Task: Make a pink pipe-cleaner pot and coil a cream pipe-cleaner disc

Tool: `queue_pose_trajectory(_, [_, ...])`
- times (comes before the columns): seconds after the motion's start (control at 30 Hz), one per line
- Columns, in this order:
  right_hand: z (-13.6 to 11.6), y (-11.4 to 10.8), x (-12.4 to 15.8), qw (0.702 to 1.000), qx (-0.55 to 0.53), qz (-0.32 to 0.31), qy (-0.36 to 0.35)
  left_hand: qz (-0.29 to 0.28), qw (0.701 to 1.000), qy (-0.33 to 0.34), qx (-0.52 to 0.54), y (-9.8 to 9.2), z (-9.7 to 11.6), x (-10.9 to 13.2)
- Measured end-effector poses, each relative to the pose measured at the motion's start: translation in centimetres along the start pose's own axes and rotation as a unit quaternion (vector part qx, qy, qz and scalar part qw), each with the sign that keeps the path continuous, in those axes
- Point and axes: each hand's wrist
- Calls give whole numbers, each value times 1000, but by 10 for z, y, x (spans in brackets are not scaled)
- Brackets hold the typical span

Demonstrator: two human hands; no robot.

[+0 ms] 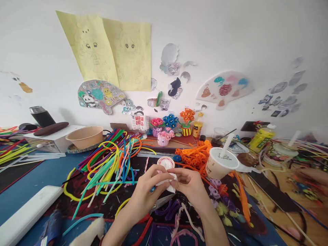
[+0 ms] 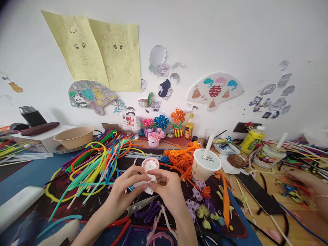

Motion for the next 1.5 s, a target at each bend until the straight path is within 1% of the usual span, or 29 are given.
queue_pose_trajectory(0.1, [-2, 0, -1, 1000, -3, -3, -13, -17, 999, 12, -36, 1, -3, 1])
queue_pose_trajectory(0.2, [-2, 1, -2, 1000, 6, 0, -18, -13, 999, 14, -47, 3, -5, 0])
queue_pose_trajectory(0.33, [-3, 0, 0, 1000, 0, -11, -17, 17, 999, 20, -35, 5, -5, -3])
queue_pose_trajectory(0.43, [-5, 0, 1, 999, -39, -31, -23, 50, 997, 38, -40, 4, -5, -4])
queue_pose_trajectory(0.5, [-5, 4, 0, 997, -69, -33, -23, 79, 995, 50, -40, 3, -6, -4])
queue_pose_trajectory(0.57, [-2, 12, -2, 995, -96, -15, -8, 108, 991, 63, -38, 2, -7, -4])
queue_pose_trajectory(0.63, [1, 24, -4, 993, -118, -5, 27, 131, 988, 68, -41, 3, -6, -4])
queue_pose_trajectory(0.7, [4, 35, -6, 991, -132, 11, 27, 148, 986, 61, -41, 6, -4, -4])
queue_pose_trajectory(0.8, [6, 47, -6, 989, -133, 71, 9, 162, 986, 31, -27, 12, -1, -4])
queue_pose_trajectory(0.9, [7, 48, -5, 987, -123, 104, 1, 167, 986, -19, -10, 15, 1, -5])
queue_pose_trajectory(0.97, [8, 45, -6, 988, -114, 109, -1, 158, 984, -67, 42, 13, 1, -5])
queue_pose_trajectory(1.03, [9, 39, -7, 989, -121, 86, 9, 124, 981, -99, 115, 7, 2, -6])
queue_pose_trajectory(1.1, [9, 31, -8, 988, -146, 38, 33, 66, 983, -91, 143, -4, 4, -6])
queue_pose_trajectory(1.2, [8, 21, -8, 984, -165, -17, 61, -25, 995, -45, 84, -18, 7, -4])
queue_pose_trajectory(1.23, [7, 18, -8, 984, -165, -29, 66, -40, 996, -31, 72, -21, 8, -4])
queue_pose_trajectory(1.3, [6, 15, -7, 982, -164, -55, 74, -43, 997, -5, 67, -23, 7, -3])
queue_pose_trajectory(1.37, [5, 13, -6, 981, -157, -80, 78, -33, 997, 15, 68, -21, 6, -3])
queue_pose_trajectory(1.5, [2, 10, -4, 982, -131, -111, 78, -26, 1000, 14, 8, -19, 5, -4])
Point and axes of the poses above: each hand's wrist, its own x-axis away from the middle knuckle, its own y-axis out of the palm, z = x × y, and after that the axes turned 12 degrees about x, right-handed
